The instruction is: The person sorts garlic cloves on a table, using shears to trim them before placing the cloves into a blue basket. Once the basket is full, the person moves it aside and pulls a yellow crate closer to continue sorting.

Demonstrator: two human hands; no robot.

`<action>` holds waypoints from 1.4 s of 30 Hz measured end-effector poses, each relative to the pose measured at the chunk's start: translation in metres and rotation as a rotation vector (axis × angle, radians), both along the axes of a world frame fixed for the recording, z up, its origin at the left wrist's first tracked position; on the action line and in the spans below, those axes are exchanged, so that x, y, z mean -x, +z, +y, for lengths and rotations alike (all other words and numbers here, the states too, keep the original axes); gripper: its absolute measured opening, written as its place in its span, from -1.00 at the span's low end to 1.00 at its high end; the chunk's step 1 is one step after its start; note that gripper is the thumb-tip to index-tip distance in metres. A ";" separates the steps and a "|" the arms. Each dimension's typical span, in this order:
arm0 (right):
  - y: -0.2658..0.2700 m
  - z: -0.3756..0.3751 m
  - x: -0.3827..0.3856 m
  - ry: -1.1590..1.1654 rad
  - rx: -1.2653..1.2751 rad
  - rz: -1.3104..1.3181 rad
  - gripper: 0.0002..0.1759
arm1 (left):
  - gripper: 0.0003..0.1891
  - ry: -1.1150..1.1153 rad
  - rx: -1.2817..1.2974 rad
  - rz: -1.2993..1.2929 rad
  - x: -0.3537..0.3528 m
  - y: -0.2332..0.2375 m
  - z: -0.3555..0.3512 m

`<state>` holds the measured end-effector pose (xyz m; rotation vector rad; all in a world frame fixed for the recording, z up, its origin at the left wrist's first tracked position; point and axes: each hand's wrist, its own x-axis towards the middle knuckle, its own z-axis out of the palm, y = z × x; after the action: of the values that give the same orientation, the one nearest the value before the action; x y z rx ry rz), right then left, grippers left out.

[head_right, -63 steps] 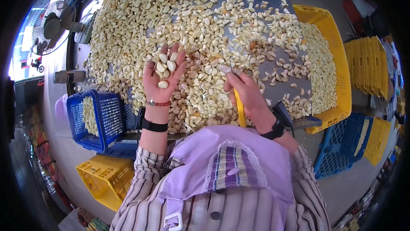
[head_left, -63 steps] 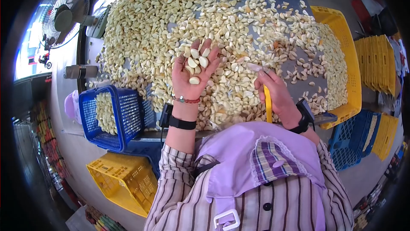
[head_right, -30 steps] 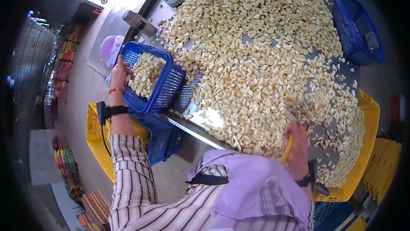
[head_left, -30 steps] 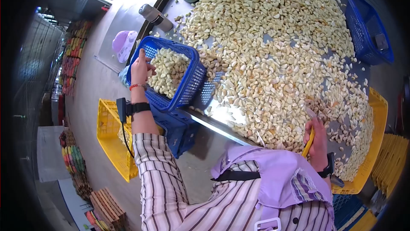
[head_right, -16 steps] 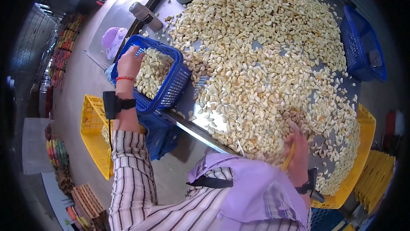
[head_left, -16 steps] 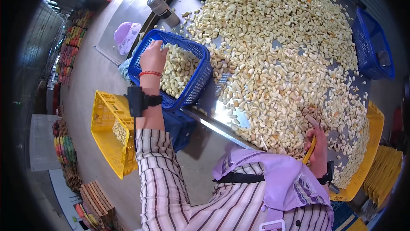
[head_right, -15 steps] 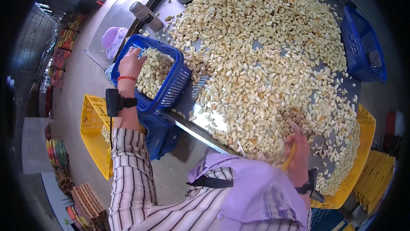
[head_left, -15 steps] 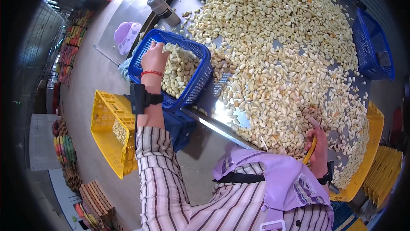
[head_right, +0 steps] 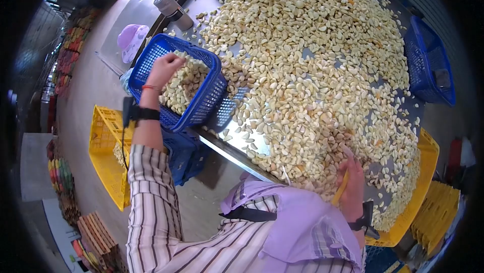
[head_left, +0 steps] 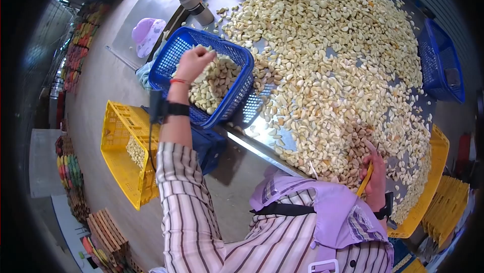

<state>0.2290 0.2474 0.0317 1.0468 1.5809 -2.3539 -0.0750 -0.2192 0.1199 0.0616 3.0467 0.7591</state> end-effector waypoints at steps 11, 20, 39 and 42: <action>-0.006 -0.002 -0.001 -0.016 -0.015 -0.027 -0.53 | -0.75 -0.248 0.295 -0.087 -0.004 0.064 -0.001; -0.011 0.002 -0.004 -0.060 -0.032 -0.022 -0.56 | -0.77 -0.118 0.793 -0.260 -0.012 -0.054 0.013; -0.009 -0.002 0.003 -0.045 -0.061 -0.092 -0.59 | -0.76 -0.747 -0.115 0.211 -0.081 0.041 0.098; 0.000 -0.005 0.000 -0.080 -0.012 0.013 -0.60 | -0.79 -0.128 -0.005 0.432 -0.015 0.018 0.021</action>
<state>0.2291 0.2424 0.0321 1.1200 1.5877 -2.4095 -0.0602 -0.1979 0.1382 0.4758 3.3930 0.8401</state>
